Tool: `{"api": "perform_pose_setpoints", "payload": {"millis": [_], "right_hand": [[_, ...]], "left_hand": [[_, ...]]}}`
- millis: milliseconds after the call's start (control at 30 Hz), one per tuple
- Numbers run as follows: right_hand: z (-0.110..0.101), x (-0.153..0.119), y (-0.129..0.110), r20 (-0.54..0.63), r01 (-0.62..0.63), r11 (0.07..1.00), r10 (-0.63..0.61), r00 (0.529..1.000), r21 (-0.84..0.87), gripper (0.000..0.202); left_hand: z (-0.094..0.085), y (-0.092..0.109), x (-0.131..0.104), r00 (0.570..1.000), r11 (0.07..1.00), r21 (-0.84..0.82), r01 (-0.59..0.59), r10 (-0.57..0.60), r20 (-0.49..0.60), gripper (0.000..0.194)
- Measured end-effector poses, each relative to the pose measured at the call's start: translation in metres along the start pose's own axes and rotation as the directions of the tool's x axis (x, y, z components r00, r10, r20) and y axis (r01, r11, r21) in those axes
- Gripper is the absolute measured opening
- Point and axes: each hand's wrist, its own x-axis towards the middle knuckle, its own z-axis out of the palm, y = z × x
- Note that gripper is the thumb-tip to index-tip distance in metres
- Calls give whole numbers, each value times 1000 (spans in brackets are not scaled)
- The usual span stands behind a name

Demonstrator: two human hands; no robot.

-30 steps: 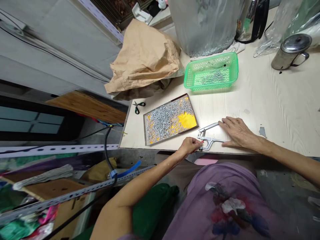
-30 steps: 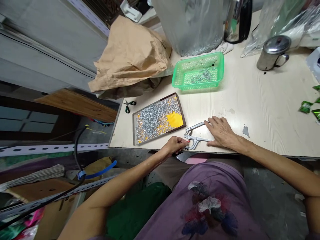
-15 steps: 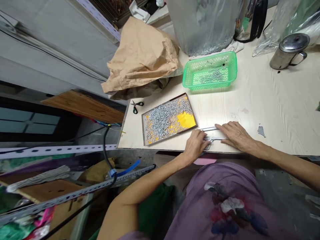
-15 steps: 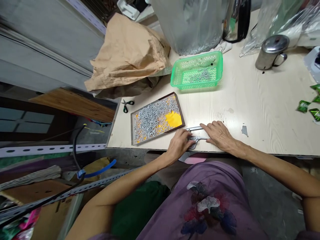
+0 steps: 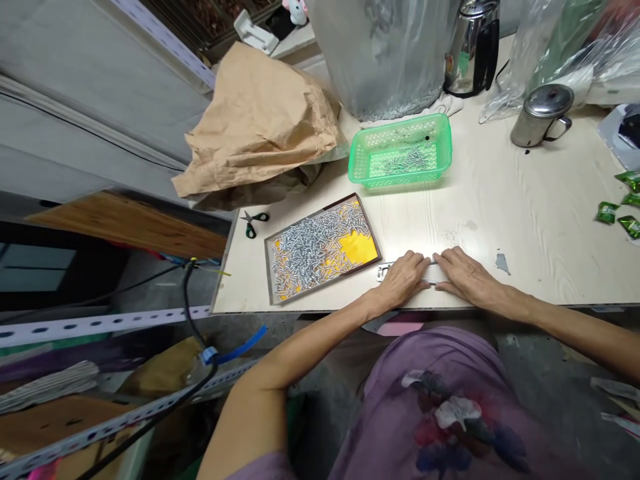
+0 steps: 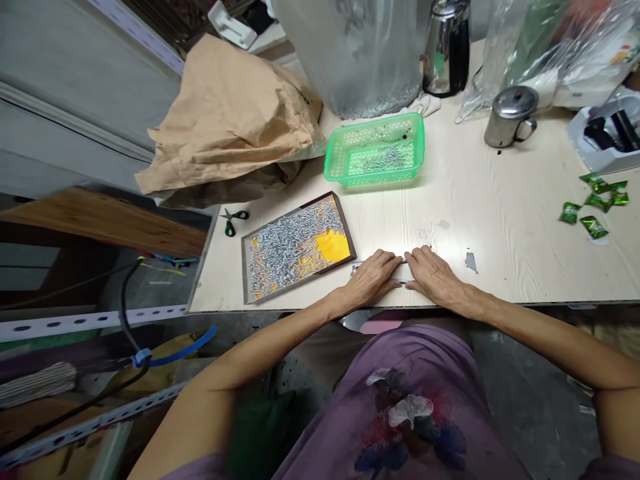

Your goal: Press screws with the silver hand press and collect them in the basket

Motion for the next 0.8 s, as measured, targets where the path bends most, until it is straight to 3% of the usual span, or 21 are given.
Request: {"api": "perform_pose_setpoints", "payload": {"millis": [200,500,600,700,800], "right_hand": [[4,1,-2,-16,33,999,-33,999,-10,13],[4,10,-1,-3,50,999,-50,999,5,27],[-3,10,6,-12,29,998,-28,1000,49,24],[-10,13,20,34,78,993,-81,996,84,51],[-13,22,32,53,84,994,-88,995,68,44]], "left_hand": [[2,1,5,1000,1000,-24,-17,17,22,16],[11,1,5,998,998,17,60,-60,-14,26],[20,0,-1,990,997,-11,72,-73,-123,26],[40,6,-11,955,998,-42,55,-65,-290,38],[63,18,-21,924,998,-68,-6,-20,-381,39]]}}
